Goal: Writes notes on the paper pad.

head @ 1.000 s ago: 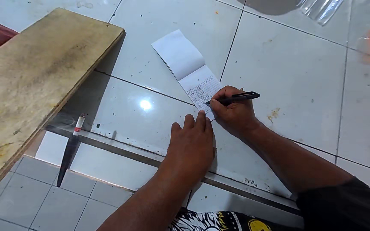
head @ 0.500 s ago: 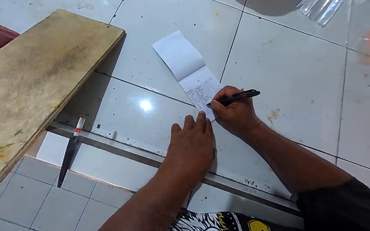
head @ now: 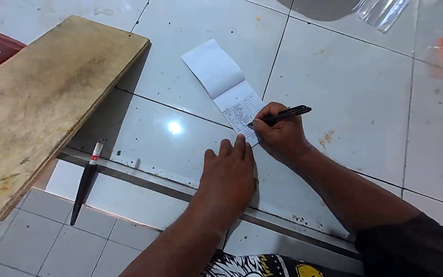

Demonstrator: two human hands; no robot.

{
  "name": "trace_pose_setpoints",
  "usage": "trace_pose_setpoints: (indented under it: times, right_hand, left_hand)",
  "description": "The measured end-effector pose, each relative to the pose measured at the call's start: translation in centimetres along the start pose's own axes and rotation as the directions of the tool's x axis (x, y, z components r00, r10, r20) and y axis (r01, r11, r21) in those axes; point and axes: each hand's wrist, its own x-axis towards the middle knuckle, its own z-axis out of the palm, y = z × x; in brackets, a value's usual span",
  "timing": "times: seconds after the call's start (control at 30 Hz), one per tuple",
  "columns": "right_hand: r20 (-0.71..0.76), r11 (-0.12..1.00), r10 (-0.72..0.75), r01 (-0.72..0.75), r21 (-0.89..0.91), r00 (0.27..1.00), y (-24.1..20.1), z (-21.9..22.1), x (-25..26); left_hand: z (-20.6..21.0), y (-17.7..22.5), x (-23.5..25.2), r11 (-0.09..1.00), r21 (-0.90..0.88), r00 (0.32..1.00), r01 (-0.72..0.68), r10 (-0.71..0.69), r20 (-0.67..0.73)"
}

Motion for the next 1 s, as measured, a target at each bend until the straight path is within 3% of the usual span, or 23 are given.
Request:
trace_pose_setpoints:
  times: [1.0]
  right_hand:
    - [-0.024,0.999,0.004,-0.005,-0.045,1.000,0.14,-0.09,0.13]
  left_hand:
    - [-0.05,0.02,-0.07,1.000,0.002,1.000,-0.002,0.002,0.010]
